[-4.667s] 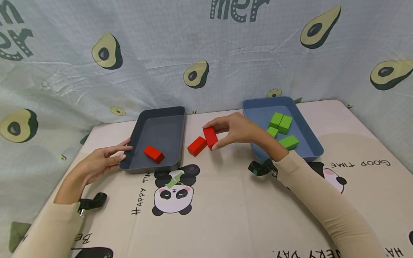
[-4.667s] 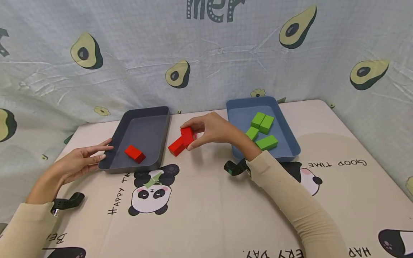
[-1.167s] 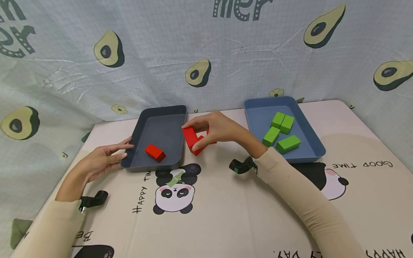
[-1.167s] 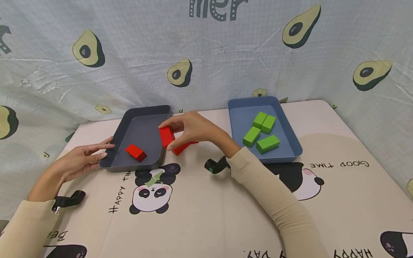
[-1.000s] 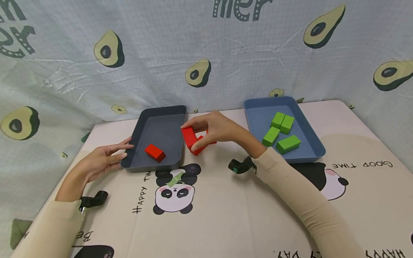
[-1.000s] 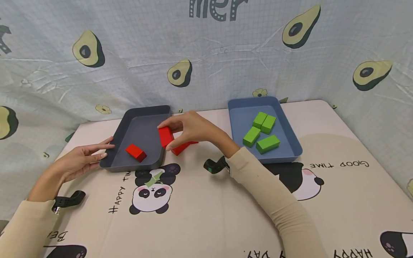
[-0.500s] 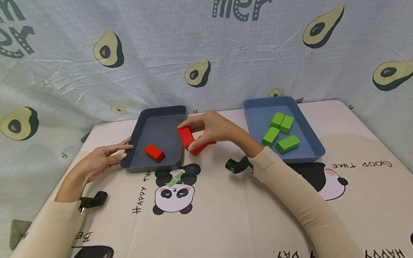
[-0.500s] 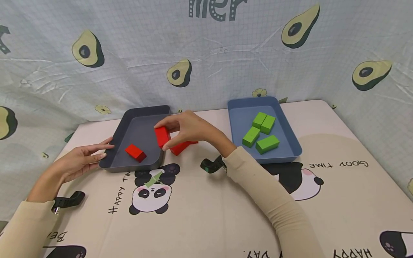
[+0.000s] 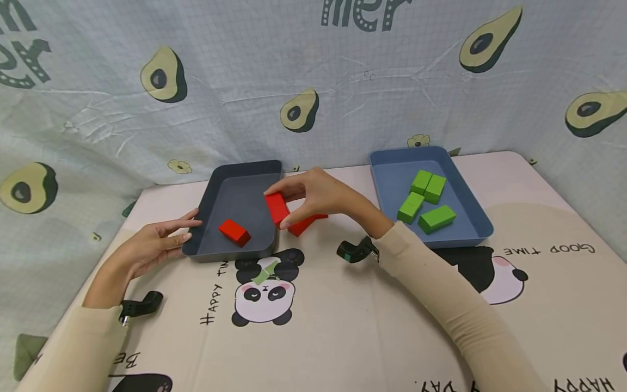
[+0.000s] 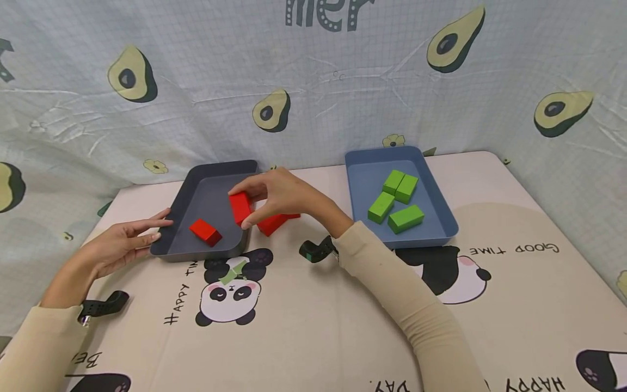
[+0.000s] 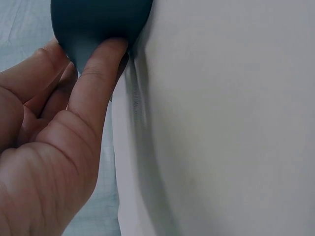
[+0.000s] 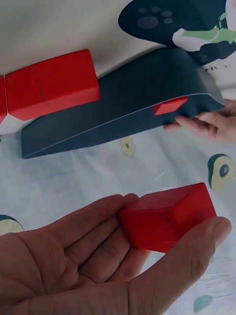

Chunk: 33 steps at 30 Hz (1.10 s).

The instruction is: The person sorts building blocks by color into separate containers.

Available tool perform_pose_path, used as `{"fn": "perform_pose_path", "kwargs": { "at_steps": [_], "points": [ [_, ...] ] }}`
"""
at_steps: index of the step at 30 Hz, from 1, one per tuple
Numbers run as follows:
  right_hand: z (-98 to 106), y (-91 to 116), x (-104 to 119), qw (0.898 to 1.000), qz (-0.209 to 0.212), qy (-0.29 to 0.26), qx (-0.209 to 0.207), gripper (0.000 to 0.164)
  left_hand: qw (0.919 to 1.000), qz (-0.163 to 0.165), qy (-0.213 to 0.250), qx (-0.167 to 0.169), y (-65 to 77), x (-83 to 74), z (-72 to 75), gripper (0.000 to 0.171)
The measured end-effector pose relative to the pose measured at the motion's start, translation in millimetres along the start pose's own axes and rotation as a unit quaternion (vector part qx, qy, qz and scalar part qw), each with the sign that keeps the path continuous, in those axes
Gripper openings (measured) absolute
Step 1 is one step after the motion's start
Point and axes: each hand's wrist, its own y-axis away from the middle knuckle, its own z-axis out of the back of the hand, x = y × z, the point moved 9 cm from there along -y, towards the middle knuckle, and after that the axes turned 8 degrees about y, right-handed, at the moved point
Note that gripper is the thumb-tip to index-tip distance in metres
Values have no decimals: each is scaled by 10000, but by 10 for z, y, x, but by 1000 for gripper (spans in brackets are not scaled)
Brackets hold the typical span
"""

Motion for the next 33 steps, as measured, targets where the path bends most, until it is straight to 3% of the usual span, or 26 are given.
{"fn": "perform_pose_path", "kwargs": {
  "at_steps": [12, 19, 33],
  "points": [
    [-46, -69, 15, 9996, 96, -239, 77, 61, 9999, -18, 147, -7, 8, 6, 10, 60],
    [-65, -103, 9, 9996, 158, -205, 89, 60, 9998, -125, 157, 60, -6, -2, -8, 59],
    [-87, -159, 34, 9998, 159, -97, 117, 60, 10000, -9, 31, -27, 9, -18, -13, 62]
  ]
}}
